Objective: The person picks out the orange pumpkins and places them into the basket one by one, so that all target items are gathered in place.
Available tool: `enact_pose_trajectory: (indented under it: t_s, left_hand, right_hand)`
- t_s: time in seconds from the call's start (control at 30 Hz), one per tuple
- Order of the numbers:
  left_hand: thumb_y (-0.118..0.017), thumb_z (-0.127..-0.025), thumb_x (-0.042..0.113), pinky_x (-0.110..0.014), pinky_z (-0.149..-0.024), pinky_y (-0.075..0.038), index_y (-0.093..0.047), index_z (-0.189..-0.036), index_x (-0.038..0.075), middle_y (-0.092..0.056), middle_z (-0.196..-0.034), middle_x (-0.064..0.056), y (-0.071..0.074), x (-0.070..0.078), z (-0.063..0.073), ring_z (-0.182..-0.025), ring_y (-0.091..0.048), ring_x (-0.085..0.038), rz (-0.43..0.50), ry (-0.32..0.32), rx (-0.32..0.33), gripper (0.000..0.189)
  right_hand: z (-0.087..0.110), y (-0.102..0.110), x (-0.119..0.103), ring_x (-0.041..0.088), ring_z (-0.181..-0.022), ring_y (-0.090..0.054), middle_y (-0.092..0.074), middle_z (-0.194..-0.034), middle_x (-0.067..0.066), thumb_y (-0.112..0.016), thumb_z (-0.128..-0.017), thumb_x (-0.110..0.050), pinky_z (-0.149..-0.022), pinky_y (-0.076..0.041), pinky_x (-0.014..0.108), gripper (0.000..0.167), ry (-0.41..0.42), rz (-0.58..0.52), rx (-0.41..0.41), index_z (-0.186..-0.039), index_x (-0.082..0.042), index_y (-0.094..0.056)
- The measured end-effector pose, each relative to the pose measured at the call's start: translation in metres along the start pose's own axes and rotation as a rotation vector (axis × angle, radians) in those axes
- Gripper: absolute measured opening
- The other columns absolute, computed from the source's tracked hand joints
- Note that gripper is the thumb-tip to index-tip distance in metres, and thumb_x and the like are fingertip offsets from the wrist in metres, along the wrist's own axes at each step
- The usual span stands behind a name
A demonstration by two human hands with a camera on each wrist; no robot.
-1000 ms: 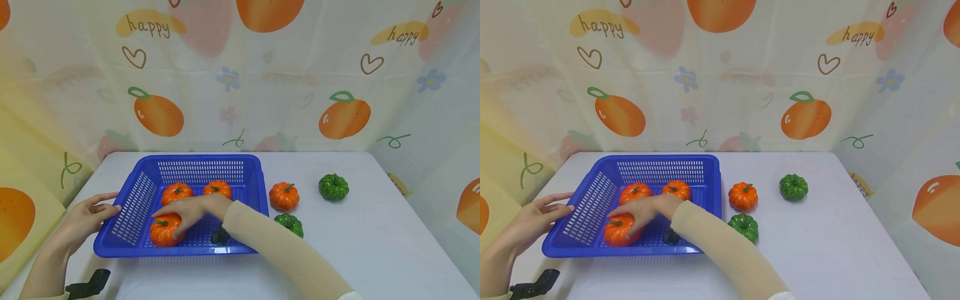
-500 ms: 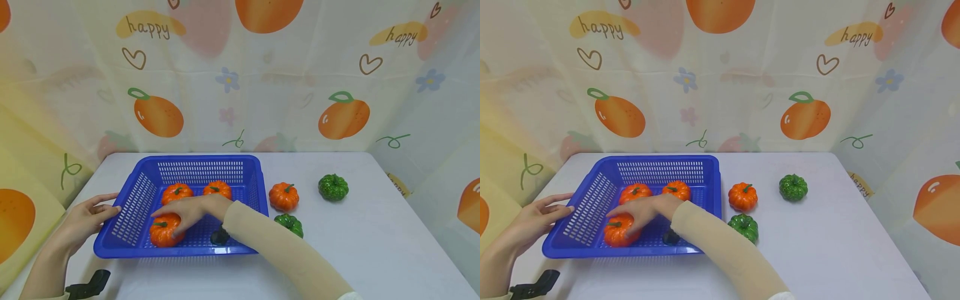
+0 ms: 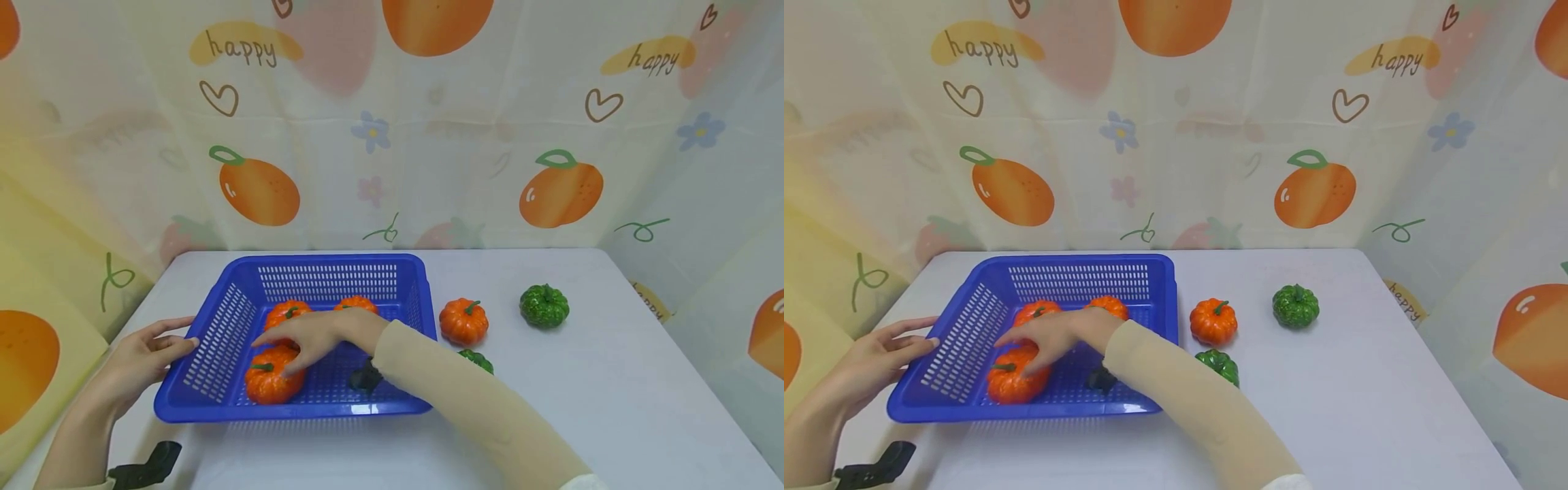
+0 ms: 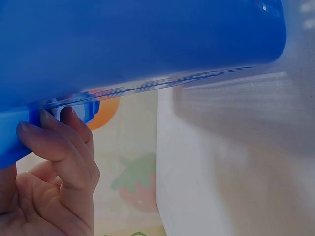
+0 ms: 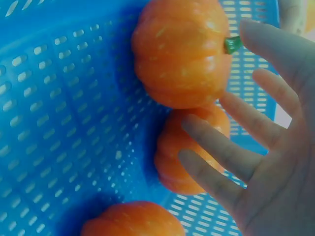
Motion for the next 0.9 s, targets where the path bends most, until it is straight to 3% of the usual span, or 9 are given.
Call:
enact_pose_trajectory:
  t_s: [0.37, 0.9]
  left_hand:
    - [-0.059, -0.089, 0.038, -0.029, -0.068, -0.054, -0.033, -0.139, 0.005, -0.064, -0.087, 0.008, -0.002, -0.002, -0.001, -0.076, -0.062, -0.012, 0.003, 0.013, 0.003, 0.066]
    - [-0.058, -0.089, 0.038, -0.029, -0.068, -0.054, -0.031, -0.14, 0.005, -0.063, -0.086, 0.008, -0.001, -0.002, -0.001, -0.076, -0.062, -0.012, 0.005, 0.007, -0.006, 0.066]
  right_hand:
    - [0.022, 0.015, -0.008, 0.005, -0.124, -0.041, -0.046, -0.137, -0.007, -0.06, -0.087, -0.037, -0.102, -0.03, 0.016, 0.057, 0.023, 0.051, 0.038, -0.139, -0.023, -0.039]
    - [0.067, 0.049, -0.011, 0.01, -0.125, -0.042, -0.047, -0.137, -0.003, -0.06, -0.089, -0.031, -0.104, -0.03, 0.019, 0.055, 0.046, 0.109, 0.159, -0.139, -0.018, -0.04]
Point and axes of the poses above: each hand's wrist, its own z-axis away from the middle knuckle, its own y-axis out of the back of the hand, x = y × z, the point moved 10 cm from there along -z, towards the middle knuckle
